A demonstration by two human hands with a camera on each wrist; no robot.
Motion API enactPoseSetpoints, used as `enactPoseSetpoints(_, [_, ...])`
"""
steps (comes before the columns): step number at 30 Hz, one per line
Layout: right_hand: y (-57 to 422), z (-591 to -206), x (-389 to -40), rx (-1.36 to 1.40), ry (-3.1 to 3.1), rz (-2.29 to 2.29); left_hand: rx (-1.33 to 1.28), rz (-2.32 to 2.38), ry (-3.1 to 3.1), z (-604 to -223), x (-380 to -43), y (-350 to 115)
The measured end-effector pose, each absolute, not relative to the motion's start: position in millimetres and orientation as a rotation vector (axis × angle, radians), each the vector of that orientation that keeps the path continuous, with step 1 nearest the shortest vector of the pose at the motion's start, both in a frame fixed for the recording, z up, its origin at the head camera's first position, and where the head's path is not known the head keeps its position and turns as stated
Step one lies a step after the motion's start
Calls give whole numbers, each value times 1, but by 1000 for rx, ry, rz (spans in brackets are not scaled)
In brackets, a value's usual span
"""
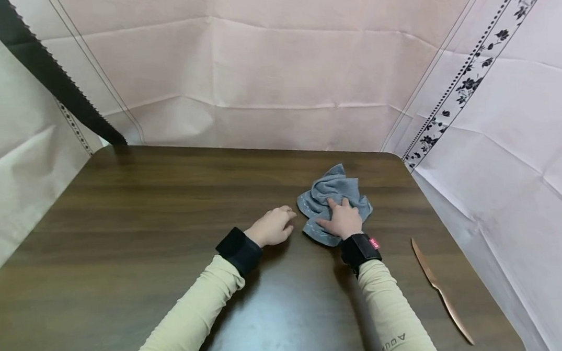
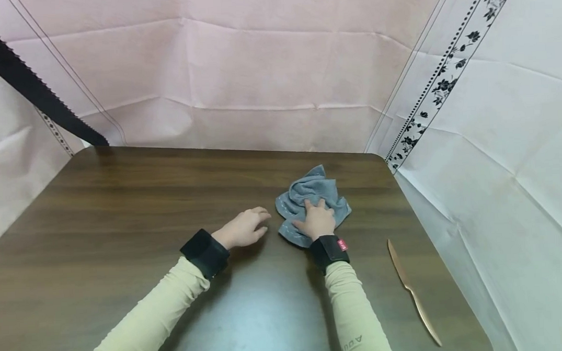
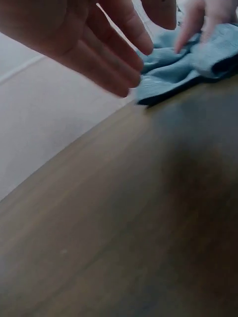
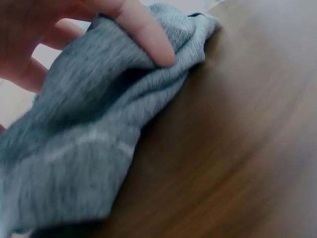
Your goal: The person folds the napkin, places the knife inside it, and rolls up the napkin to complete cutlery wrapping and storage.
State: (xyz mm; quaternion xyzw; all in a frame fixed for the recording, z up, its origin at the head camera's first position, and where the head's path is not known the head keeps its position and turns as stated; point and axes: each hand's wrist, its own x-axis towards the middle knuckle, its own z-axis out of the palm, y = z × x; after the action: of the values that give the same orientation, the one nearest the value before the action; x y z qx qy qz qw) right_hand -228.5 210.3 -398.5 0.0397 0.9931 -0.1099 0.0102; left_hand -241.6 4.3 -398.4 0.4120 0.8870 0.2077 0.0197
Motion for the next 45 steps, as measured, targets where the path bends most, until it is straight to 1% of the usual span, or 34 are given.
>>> enactPoseSetpoints(8, [172, -388, -224, -171, 3151, -368, 1230, 581, 2737, -403, -243, -3])
enactPoseSetpoints(16, [149, -385, -214, -403, 3136, -525, 1170, 533, 2800, -406, -250, -31])
enactPoseSetpoints(22, [138, -386, -215, -511, 3015, -845, 1125, 536, 2907, -409, -258, -55])
enactPoseSetpoints(27, [148, -386, -219, -523, 3033, -1124, 1044, 568, 2932, -411, -262, -70])
enactPoseSetpoints(29, [154, -387, -219, -542, 3093, -1083, 1012, 586, 2930, -411, -262, -75])
enactPoseSetpoints(31, [162, -390, -217, -589, 3132, -919, 989, 576, 2928, -411, -262, -78])
enactPoseSetpoints(34, [170, -400, -212, -756, 3046, -614, 974, 495, 2949, -411, -261, -80])
enactPoseSetpoints(37, [172, -410, -207, -897, 2967, -401, 977, 395, 2970, -410, -259, -83])
enactPoseSetpoints(41, [176, -412, -204, -917, 3009, -281, 1006, 312, 2977, -406, -256, -87])
enactPoseSetpoints(45, [190, -410, -206, -896, 3046, -298, 1005, 199, 3013, -403, -253, -100])
